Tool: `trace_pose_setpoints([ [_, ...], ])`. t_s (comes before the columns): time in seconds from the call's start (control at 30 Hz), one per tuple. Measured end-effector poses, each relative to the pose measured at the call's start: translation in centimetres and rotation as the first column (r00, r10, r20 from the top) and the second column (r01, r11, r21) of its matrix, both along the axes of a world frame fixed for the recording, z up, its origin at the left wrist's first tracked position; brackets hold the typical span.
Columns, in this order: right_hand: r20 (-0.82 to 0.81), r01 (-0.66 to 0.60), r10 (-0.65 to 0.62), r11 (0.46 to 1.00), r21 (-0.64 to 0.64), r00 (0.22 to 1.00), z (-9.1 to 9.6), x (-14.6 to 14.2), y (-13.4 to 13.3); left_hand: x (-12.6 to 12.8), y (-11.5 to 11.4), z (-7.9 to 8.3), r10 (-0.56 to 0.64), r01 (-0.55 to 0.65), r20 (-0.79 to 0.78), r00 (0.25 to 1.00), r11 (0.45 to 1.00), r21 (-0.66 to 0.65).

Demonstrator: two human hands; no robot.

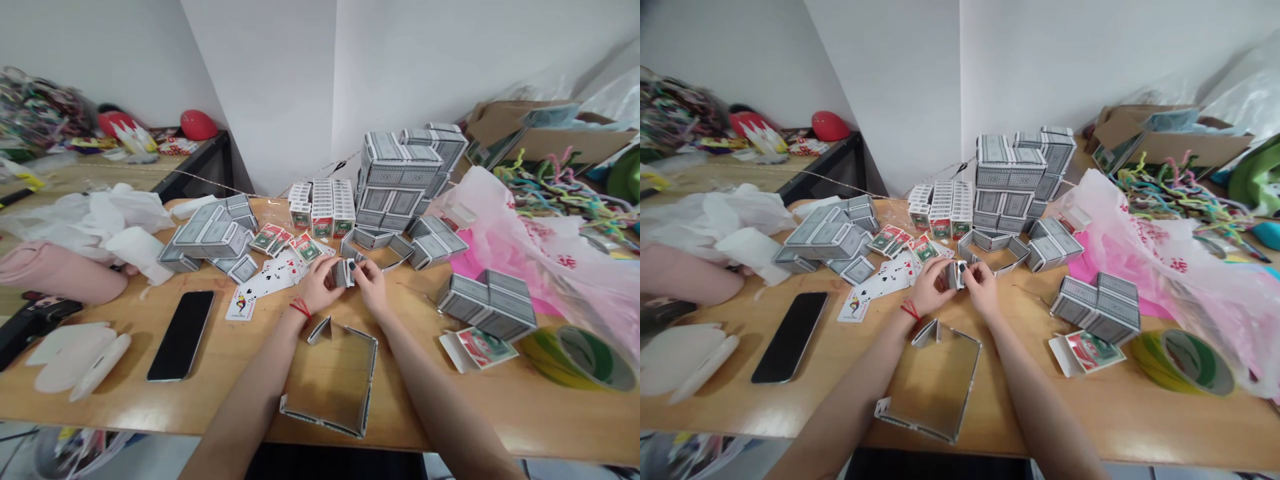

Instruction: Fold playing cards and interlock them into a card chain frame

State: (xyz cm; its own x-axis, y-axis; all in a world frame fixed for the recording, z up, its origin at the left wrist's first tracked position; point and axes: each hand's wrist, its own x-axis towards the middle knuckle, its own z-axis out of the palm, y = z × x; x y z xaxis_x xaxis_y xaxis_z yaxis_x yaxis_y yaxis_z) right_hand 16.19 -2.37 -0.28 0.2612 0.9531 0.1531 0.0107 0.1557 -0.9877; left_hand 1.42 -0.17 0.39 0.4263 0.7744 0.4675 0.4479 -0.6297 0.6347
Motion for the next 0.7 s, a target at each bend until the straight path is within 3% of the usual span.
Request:
trace_pose_setpoints([
  [0.7, 0.026, -0.062, 0.063, 0.998, -0.027, 0.998, -0.12, 0.3, 0.11, -0.02, -0.11, 0.1, -0.007, 0.004, -0.036, 0.999, 0.997, -0.083],
])
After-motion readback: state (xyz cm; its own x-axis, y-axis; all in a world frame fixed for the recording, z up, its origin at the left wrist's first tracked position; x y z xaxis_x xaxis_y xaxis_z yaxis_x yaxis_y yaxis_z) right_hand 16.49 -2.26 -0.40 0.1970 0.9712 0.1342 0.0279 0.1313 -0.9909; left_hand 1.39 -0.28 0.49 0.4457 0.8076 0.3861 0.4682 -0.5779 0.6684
